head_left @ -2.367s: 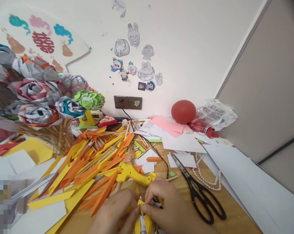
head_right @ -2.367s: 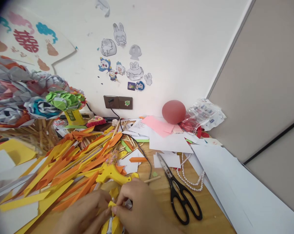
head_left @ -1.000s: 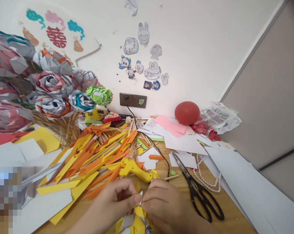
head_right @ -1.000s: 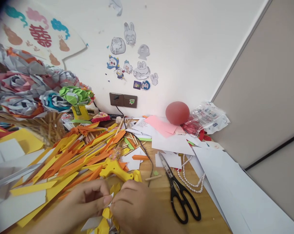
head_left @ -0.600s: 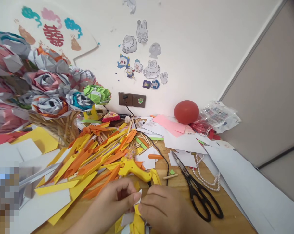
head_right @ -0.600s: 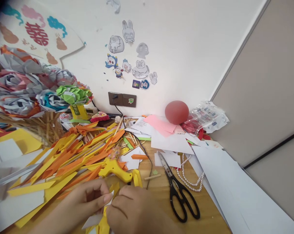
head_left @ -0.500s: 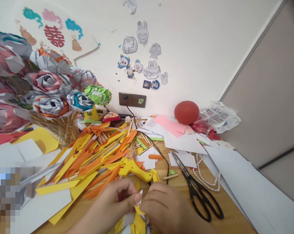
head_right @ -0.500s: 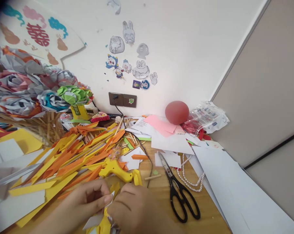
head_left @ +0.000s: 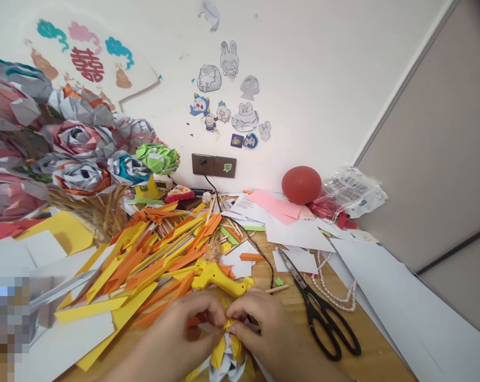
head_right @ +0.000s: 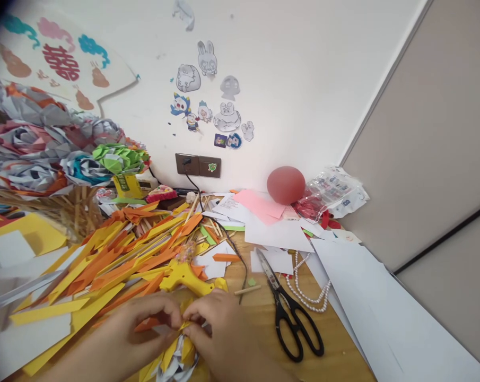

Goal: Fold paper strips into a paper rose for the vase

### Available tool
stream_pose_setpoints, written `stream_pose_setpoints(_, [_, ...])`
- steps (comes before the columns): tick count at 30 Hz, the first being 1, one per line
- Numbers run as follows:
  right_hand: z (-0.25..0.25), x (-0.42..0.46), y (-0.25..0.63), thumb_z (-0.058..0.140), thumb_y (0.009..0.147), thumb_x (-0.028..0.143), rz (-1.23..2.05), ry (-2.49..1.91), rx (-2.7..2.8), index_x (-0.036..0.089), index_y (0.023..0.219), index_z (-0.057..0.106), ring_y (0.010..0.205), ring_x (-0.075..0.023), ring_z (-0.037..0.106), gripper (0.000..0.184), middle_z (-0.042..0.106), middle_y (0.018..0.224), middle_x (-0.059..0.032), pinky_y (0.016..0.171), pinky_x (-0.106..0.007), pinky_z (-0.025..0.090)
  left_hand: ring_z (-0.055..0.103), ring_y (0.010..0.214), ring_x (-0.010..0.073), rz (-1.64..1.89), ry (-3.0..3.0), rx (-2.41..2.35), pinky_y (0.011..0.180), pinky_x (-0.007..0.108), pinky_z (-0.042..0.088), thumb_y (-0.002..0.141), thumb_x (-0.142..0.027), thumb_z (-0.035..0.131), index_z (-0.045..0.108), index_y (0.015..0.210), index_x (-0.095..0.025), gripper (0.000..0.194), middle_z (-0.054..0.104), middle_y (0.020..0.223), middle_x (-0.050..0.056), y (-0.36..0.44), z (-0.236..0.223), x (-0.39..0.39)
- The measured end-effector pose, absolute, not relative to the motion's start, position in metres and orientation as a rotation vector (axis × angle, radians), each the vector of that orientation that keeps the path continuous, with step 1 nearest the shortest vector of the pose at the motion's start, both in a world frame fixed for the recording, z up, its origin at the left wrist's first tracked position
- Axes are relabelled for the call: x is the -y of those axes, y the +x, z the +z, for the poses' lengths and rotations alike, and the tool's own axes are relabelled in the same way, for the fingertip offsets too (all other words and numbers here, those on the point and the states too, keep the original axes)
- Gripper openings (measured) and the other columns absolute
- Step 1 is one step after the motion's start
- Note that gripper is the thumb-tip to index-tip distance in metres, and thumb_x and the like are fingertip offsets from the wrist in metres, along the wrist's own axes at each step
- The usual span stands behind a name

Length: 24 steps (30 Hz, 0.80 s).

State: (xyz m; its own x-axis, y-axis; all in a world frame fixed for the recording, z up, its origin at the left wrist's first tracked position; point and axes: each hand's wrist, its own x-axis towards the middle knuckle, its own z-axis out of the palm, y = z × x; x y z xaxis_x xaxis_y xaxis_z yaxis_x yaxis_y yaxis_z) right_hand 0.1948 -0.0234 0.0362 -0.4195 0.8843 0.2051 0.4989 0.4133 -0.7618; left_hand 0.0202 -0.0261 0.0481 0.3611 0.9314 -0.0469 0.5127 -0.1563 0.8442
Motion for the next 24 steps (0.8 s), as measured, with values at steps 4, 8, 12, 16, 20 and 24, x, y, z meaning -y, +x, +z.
stream_pose_setpoints(4, [0.038, 0.025, 0.193, 0.066, 0.069, 0.002, 0.938, -1.21, 1.97, 0.018, 0.081, 0.068, 0.072, -0.0132, 0.057, 0.019, 0.065, 0.073, 0.0012, 0.067, -0.023, 0.039, 0.064, 0.072, 0.016, 0.6, 1.779, -1.239, 0.064, 0.024, 0.05, 0.069, -0.024, 0.051, 0.058, 0.07, -0.02, 0.008, 0.067, 0.075, 0.001, 0.019, 0.041, 0.022])
stream_pose_setpoints(8, [0.035, 0.026, 0.19, 0.064, 0.068, 0.004, 1.033, -1.257, 1.862, 0.017, 0.076, 0.067, 0.069, -0.0128, 0.057, 0.015, 0.063, 0.072, 0.0013, 0.063, -0.022, 0.04, 0.063, 0.071, 0.0174, 0.492, 1.82, -1.223, 0.065, 0.026, 0.05, 0.069, -0.031, 0.051, 0.062, 0.07, -0.018, 0.017, 0.068, 0.074, 0.004, 0.018, 0.042, 0.017])
stream_pose_setpoints(12, [0.033, 0.025, 0.187, 0.062, 0.066, 0.004, 1.197, -1.232, 1.762, 0.016, 0.076, 0.066, 0.067, -0.0122, 0.057, 0.017, 0.063, 0.07, 0.0018, 0.061, -0.02, 0.041, 0.061, 0.067, 0.0167, 0.508, 1.827, -1.22, 0.06, 0.025, 0.048, 0.068, -0.03, 0.048, 0.058, 0.066, -0.017, 0.016, 0.066, 0.07, 0.004, 0.019, 0.039, 0.017])
stream_pose_setpoints(16, [0.034, 0.024, 0.185, 0.06, 0.062, 0.001, 1.259, -1.222, 1.782, 0.016, 0.076, 0.065, 0.065, -0.0112, 0.056, 0.021, 0.061, 0.068, 0.0028, 0.061, -0.019, 0.041, 0.056, 0.061, 0.0127, 0.505, 1.863, -1.233, 0.054, 0.02, 0.043, 0.066, -0.025, 0.048, 0.053, 0.063, -0.019, 0.009, 0.062, 0.066, 0.0, 0.019, 0.033, 0.017])
stream_pose_setpoints(20, [0.038, 0.024, 0.182, 0.059, 0.06, -0.002, 1.304, -1.256, 1.823, 0.016, 0.072, 0.063, 0.06, -0.0095, 0.052, 0.022, 0.057, 0.063, 0.0049, 0.056, -0.018, 0.039, 0.049, 0.052, 0.0098, 0.493, 1.927, -1.24, 0.048, 0.018, 0.035, 0.062, -0.021, 0.049, 0.048, 0.056, -0.019, 0.006, 0.055, 0.056, -0.003, 0.02, 0.026, 0.017])
stream_pose_setpoints(24, [0.043, 0.026, 0.182, 0.056, 0.057, -0.007, 1.25, -1.256, 1.928, 0.017, 0.067, 0.062, 0.056, -0.0089, 0.05, 0.027, 0.053, 0.059, 0.0059, 0.053, -0.017, 0.037, 0.046, 0.049, 0.0095, 0.546, 2.049, -1.236, 0.046, 0.019, 0.031, 0.055, -0.013, 0.048, 0.039, 0.05, -0.02, 0.013, 0.052, 0.052, -0.004, 0.022, 0.027, 0.022])
